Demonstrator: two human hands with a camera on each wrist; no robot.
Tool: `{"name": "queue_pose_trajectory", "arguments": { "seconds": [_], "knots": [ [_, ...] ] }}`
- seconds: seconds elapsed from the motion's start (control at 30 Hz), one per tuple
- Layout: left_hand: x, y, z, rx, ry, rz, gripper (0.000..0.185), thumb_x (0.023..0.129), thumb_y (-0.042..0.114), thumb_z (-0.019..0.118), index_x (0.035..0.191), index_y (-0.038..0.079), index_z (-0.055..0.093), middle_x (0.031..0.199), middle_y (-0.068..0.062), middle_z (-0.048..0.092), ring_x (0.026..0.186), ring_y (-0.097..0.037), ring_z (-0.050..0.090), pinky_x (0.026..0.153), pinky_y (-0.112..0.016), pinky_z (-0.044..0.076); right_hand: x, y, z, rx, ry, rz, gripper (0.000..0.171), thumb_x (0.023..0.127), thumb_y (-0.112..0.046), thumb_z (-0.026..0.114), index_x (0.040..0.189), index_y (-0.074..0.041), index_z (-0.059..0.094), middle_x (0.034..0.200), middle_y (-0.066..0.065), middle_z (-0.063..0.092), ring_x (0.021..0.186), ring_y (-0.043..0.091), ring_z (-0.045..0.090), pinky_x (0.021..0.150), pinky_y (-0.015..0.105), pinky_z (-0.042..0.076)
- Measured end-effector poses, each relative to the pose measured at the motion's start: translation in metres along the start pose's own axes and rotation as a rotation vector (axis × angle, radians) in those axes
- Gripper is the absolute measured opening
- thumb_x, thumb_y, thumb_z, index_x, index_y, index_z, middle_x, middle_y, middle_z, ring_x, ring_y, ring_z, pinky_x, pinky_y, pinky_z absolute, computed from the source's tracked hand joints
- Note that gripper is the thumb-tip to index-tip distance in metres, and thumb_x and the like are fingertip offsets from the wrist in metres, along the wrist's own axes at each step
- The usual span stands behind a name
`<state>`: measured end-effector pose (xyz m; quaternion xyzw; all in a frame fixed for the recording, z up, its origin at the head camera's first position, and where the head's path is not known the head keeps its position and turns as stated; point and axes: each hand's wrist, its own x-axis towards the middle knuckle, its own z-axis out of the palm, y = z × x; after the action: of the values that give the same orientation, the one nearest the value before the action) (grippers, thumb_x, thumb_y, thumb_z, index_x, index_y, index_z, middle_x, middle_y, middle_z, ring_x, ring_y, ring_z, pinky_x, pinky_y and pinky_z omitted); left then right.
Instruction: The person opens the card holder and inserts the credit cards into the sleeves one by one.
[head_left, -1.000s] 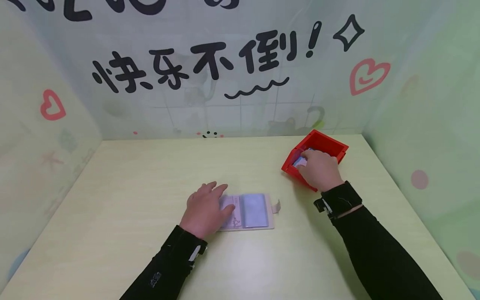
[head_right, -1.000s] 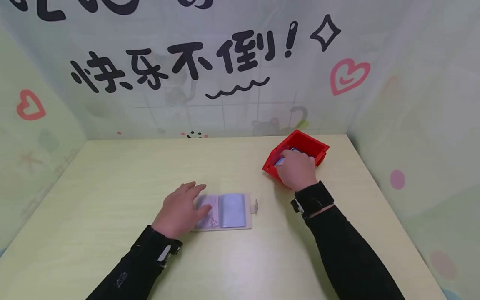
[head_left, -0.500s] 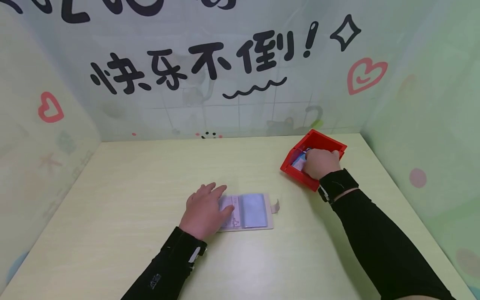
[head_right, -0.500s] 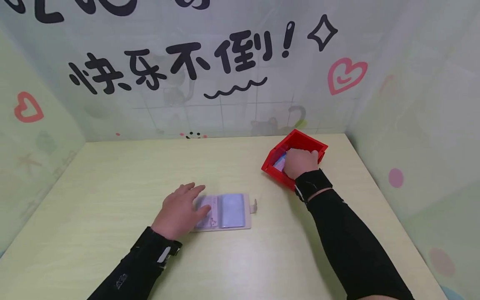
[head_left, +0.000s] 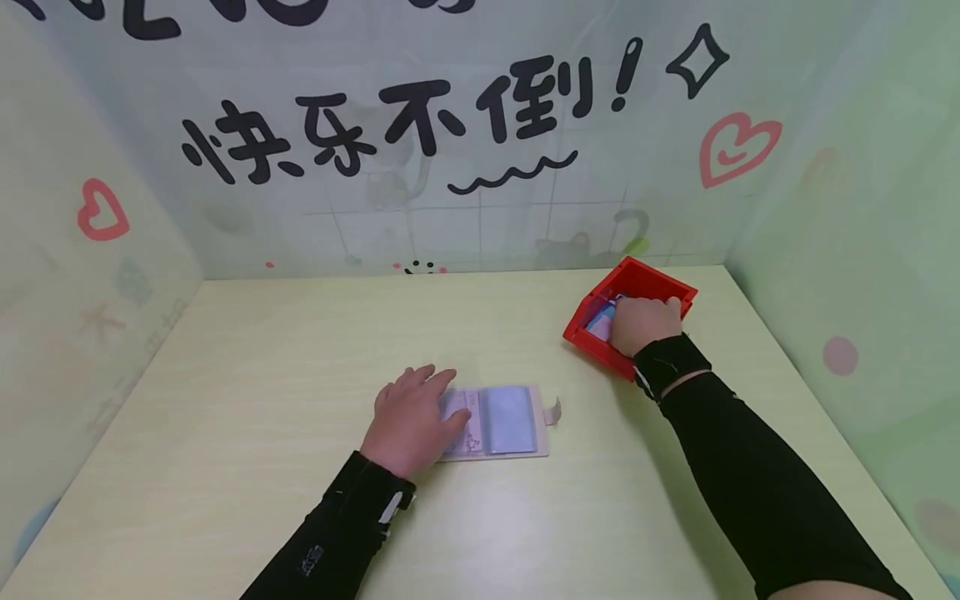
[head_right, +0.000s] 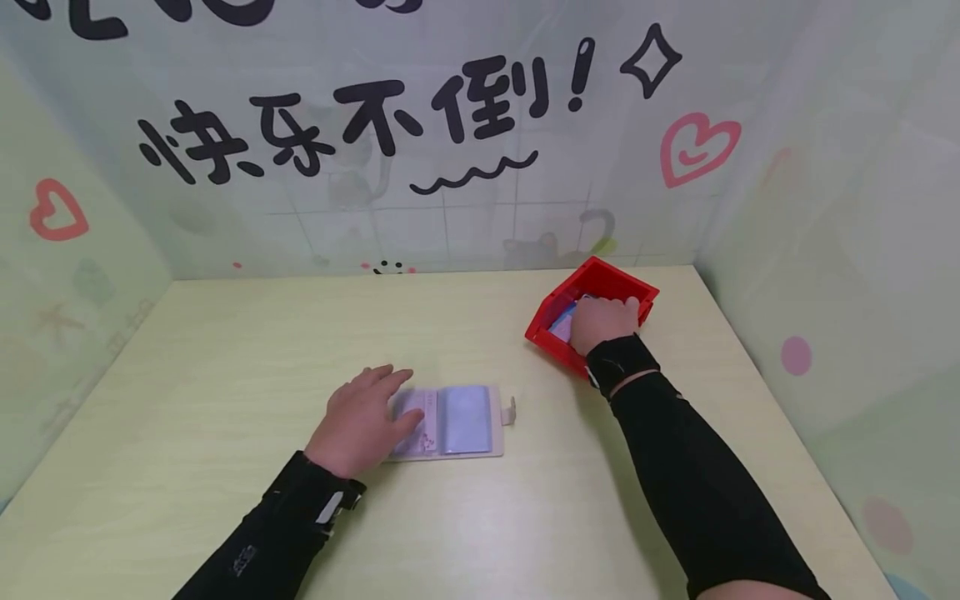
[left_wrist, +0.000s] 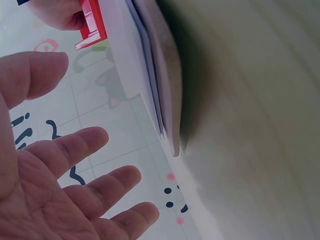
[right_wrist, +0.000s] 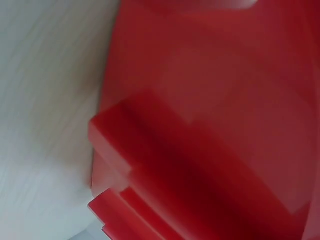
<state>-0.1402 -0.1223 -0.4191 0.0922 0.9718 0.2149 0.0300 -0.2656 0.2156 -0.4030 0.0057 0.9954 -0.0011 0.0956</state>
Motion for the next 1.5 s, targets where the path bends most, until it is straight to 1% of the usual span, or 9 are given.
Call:
{"name": "queue_pose_trajectory", "arguments": {
  "seconds": [0.33,0.53,0.73,0.93,1.07,1.27,1.33,1.4,1.5],
  "knots": [
    [0.0,0.002,-0.001,-0.005,-0.003,-0.006,0.058,0.098,0.04,0.07,0.149,0.014,0.06,0.158,-0.019,0.052,0.151,-0.047,0.041,0.119,-0.068,0.032,0.0,0.0,-0.001,0.025,-0.001,0.014,0.042,0.08,-0.014,0.082,0.115,0.002,0.065,0.099,0.019,0.076,0.105,0.042,0.063,0.11,0.068,0.034],
    [0.001,0.002,0.0,0.009,-0.007,-0.011,0.059,0.097,0.041,0.071,0.148,0.015,0.06,0.158,-0.019,0.052,0.151,-0.048,0.041,0.12,-0.069,0.031,0.001,0.0,-0.001,0.026,0.004,0.033,0.045,0.081,-0.013,0.082,0.119,0.003,0.062,0.105,0.022,0.074,0.106,0.043,0.063,0.108,0.068,0.035],
    [0.002,0.002,0.0,0.016,-0.008,-0.011,0.059,0.097,0.041,0.072,0.148,0.015,0.06,0.157,-0.018,0.052,0.151,-0.048,0.041,0.12,-0.068,0.03,0.0,0.001,0.0,0.038,0.027,0.031,0.046,0.081,-0.012,0.084,0.116,0.004,0.06,0.105,0.023,0.074,0.104,0.043,0.063,0.106,0.067,0.038],
    [0.001,0.001,0.0,0.02,-0.008,-0.005,0.058,0.097,0.041,0.071,0.148,0.015,0.06,0.157,-0.018,0.053,0.15,-0.048,0.042,0.12,-0.069,0.031,0.003,0.003,0.0,0.044,0.025,0.026,0.04,0.085,-0.013,0.08,0.115,0.004,0.059,0.105,0.022,0.074,0.106,0.042,0.063,0.107,0.068,0.04],
    [0.002,0.001,0.0,0.017,-0.01,-0.008,0.058,0.097,0.041,0.071,0.148,0.014,0.06,0.157,-0.018,0.053,0.15,-0.048,0.042,0.12,-0.069,0.03,0.007,0.007,0.0,0.075,0.015,0.017,0.037,0.088,-0.012,0.077,0.116,0.003,0.059,0.106,0.021,0.073,0.107,0.041,0.062,0.106,0.068,0.042],
    [0.002,0.001,0.002,0.014,-0.007,-0.012,0.059,0.097,0.041,0.072,0.148,0.013,0.061,0.156,-0.019,0.054,0.15,-0.048,0.042,0.119,-0.07,0.031,0.012,0.013,-0.003,0.183,-0.013,0.0,0.032,0.089,-0.009,0.074,0.118,0.0,0.065,0.105,0.018,0.072,0.103,0.038,0.06,0.101,0.066,0.046],
    [0.002,0.001,0.002,0.012,-0.007,-0.014,0.059,0.097,0.041,0.071,0.148,0.013,0.061,0.156,-0.019,0.054,0.15,-0.048,0.042,0.119,-0.069,0.031,0.014,0.016,-0.005,0.21,-0.027,-0.002,0.03,0.092,-0.009,0.071,0.119,0.0,0.066,0.104,0.017,0.071,0.099,0.036,0.06,0.097,0.062,0.05],
    [0.001,0.001,0.002,0.009,-0.006,-0.015,0.058,0.097,0.041,0.071,0.148,0.014,0.061,0.156,-0.019,0.054,0.15,-0.048,0.043,0.119,-0.069,0.03,0.013,0.017,-0.009,0.217,-0.033,-0.002,0.027,0.093,-0.009,0.069,0.117,0.001,0.067,0.101,0.017,0.068,0.093,0.034,0.059,0.088,0.055,0.054],
    [0.001,0.001,0.002,0.005,-0.007,-0.018,0.058,0.097,0.041,0.071,0.148,0.014,0.061,0.156,-0.019,0.054,0.15,-0.048,0.042,0.119,-0.069,0.03,0.012,0.017,-0.012,0.222,-0.023,0.002,0.021,0.096,-0.009,0.065,0.114,0.002,0.066,0.096,0.017,0.065,0.086,0.032,0.058,0.078,0.046,0.056]
  ]
}}
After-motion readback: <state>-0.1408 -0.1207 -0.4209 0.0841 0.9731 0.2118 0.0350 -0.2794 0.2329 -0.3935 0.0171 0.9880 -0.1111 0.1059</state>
